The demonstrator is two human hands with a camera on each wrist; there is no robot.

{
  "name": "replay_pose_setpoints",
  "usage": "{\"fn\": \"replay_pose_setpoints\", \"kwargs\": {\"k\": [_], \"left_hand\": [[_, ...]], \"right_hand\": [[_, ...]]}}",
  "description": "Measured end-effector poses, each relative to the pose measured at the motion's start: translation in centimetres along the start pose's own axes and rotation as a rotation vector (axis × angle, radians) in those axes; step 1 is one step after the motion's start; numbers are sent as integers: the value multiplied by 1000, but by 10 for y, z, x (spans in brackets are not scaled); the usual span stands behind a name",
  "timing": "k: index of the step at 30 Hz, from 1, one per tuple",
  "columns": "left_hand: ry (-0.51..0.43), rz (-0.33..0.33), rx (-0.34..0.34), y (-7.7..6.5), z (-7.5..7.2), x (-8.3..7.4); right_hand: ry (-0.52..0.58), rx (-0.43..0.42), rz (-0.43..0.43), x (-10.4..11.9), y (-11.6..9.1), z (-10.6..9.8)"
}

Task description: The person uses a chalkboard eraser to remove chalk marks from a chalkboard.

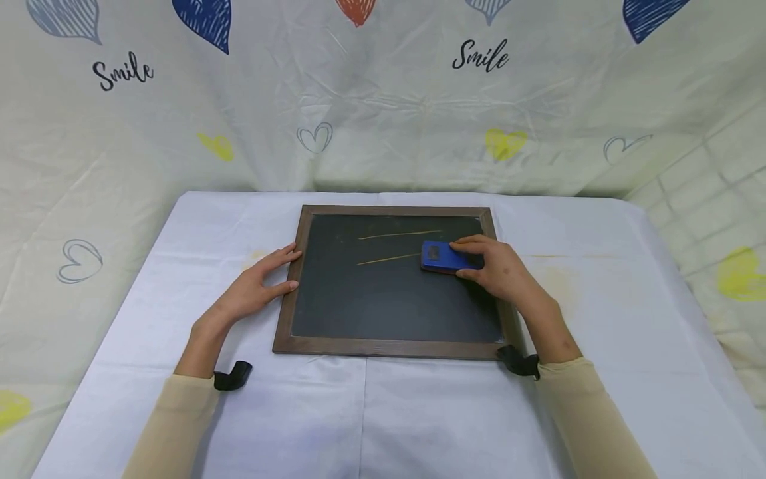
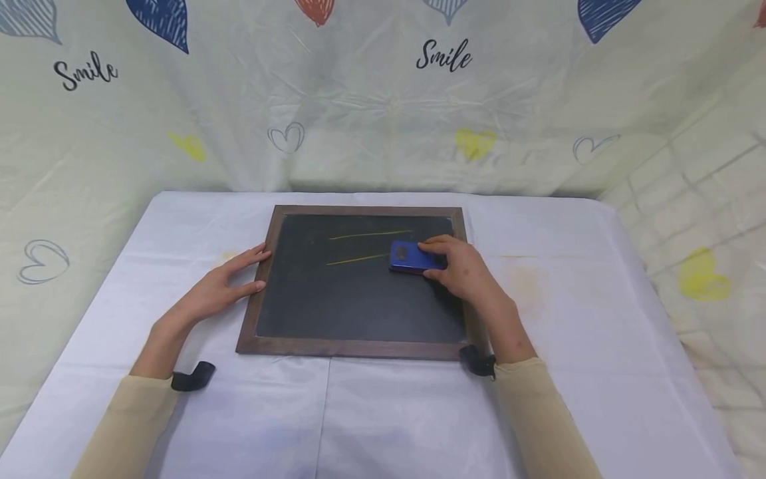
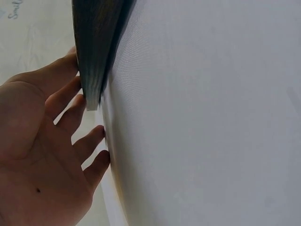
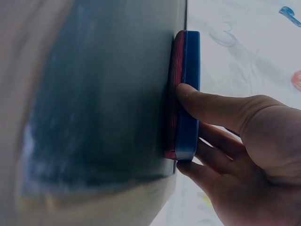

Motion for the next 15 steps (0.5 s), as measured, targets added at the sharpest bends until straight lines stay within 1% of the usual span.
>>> {"fn": "replay_pose_setpoints", "kwargs": {"k": [8, 15], "left_hand": [[-7, 3, 3, 0, 0, 0], [-7, -3, 2, 1, 1, 1]], "right_hand": [[-3, 25, -15, 12, 10, 7], [-1, 22, -38, 21, 18, 13]]}}
Point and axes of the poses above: each hand's wrist, its own y-axis towards the middle knuckle, its own z-axis out of the palm, x = y × z, the point moved 7 cm from there along y, towards the middle knuckle, and after that the axes turned 4 degrees about -z, right-handed, at the moved point
